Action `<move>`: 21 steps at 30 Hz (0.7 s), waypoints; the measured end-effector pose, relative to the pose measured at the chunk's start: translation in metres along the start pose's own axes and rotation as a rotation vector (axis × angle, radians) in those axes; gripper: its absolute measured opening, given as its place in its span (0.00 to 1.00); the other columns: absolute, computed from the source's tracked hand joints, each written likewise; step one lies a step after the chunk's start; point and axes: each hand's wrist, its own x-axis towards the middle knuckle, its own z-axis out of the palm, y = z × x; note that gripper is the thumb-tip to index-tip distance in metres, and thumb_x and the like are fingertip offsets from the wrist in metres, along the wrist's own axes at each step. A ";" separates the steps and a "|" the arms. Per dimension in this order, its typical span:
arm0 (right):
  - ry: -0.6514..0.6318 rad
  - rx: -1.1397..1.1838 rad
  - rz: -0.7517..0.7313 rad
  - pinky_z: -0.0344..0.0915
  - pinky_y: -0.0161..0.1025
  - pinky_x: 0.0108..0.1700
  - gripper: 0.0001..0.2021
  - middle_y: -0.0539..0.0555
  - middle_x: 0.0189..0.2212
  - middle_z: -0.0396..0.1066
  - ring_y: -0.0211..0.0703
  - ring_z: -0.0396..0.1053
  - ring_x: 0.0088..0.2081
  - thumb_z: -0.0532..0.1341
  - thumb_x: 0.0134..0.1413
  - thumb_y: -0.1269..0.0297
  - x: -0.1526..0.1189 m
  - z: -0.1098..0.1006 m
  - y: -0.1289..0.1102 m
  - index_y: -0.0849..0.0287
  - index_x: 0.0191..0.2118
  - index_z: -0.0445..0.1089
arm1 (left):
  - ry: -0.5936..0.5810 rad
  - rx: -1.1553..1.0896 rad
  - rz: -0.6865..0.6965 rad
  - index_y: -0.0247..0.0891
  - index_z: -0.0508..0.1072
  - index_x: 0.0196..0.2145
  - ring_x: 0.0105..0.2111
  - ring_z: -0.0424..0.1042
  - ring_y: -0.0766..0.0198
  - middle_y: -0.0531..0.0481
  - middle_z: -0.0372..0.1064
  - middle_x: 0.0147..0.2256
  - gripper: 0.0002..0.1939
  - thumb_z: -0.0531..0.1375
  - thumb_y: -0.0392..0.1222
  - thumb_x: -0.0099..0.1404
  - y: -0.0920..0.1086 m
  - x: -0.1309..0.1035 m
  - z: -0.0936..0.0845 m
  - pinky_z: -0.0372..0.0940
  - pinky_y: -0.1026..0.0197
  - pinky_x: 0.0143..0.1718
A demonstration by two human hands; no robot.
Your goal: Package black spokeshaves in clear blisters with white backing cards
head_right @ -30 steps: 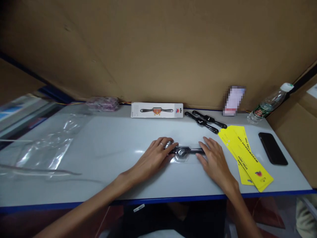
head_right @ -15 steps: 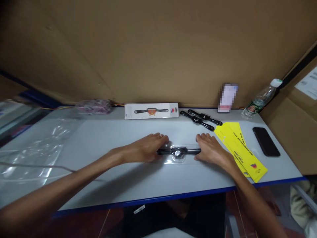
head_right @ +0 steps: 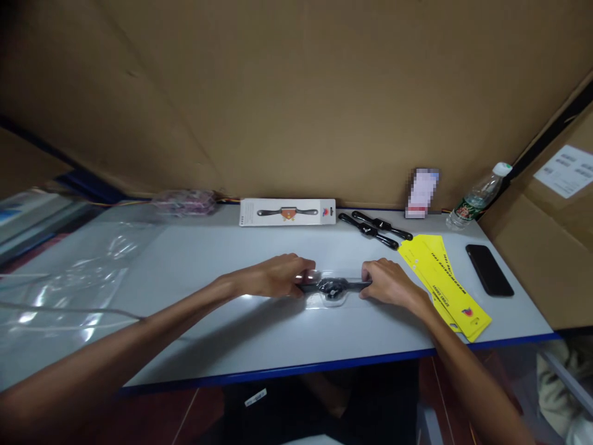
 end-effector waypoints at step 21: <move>0.543 -0.233 -0.230 0.65 0.48 0.52 0.10 0.59 0.47 0.74 0.52 0.69 0.50 0.60 0.69 0.61 -0.050 0.057 -0.039 0.56 0.51 0.72 | 0.976 0.425 0.305 0.43 0.68 0.33 0.34 0.70 0.53 0.48 0.70 0.33 0.11 0.51 0.32 0.71 -0.021 -0.071 0.085 0.64 0.53 0.34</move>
